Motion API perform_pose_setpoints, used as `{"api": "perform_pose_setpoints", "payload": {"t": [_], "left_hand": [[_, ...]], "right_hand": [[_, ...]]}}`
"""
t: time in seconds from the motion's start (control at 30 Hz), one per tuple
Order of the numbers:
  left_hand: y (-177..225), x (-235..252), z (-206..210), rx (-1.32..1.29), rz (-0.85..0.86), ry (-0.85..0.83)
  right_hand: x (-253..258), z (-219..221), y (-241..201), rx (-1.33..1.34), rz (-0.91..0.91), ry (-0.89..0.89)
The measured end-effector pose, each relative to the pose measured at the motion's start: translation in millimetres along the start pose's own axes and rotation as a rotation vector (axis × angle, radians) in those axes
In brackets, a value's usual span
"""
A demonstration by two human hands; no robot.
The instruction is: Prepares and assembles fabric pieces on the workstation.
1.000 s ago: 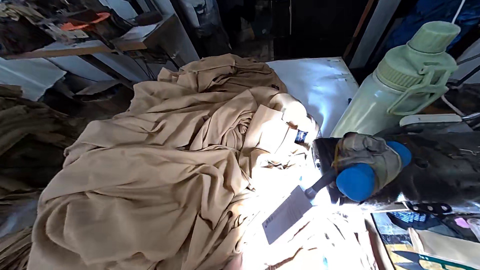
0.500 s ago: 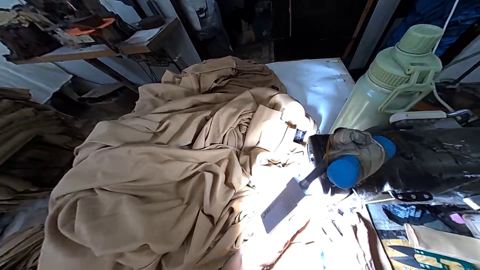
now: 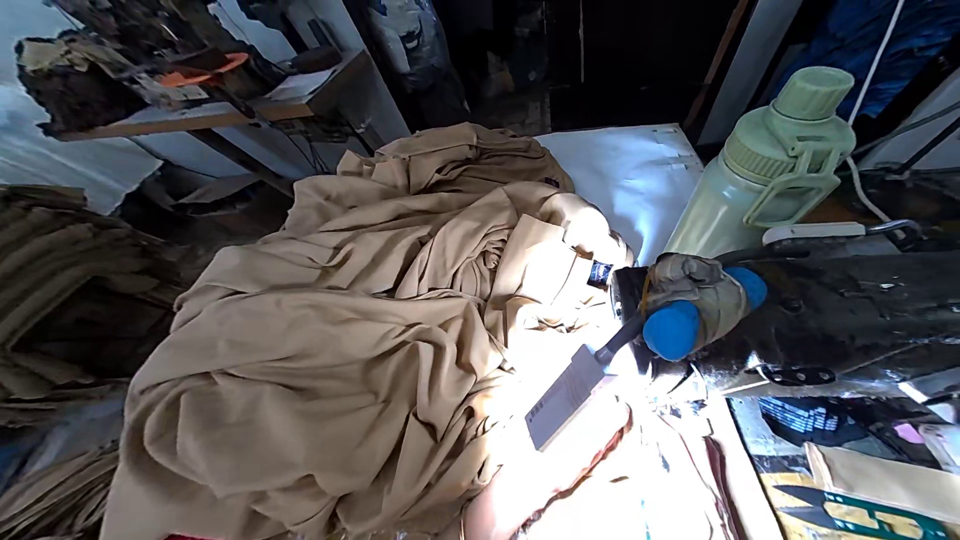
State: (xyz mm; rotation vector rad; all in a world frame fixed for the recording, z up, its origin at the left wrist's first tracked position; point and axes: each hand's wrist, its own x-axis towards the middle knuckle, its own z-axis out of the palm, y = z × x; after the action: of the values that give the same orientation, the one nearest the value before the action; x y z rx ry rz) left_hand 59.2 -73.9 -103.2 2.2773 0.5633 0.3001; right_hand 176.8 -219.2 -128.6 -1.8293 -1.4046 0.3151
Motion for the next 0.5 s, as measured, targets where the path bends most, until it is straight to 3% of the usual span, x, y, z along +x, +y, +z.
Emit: {"api": "perform_pose_setpoints", "payload": {"t": [0.13, 0.3, 0.4, 0.5], "left_hand": [[-26.4, -18.4, 10.5, 0.218, 0.244, 0.101], [-34.3, -35.6, 8.2, 0.142, 0.270, 0.086], [-39.4, -37.2, 12.8, 0.196, 0.297, 0.110], [-41.8, -37.1, 13.6, 0.215, 0.294, 0.104]], "right_hand": [[-3.2, 8.3, 20.6, -0.214, -0.156, -0.062], [3.0, -6.6, -12.6, -0.384, -0.040, -0.165], [2.7, -3.5, -13.8, -0.426, -0.055, -0.133], [9.9, -10.6, -27.7, -0.456, 0.004, -0.243]]}}
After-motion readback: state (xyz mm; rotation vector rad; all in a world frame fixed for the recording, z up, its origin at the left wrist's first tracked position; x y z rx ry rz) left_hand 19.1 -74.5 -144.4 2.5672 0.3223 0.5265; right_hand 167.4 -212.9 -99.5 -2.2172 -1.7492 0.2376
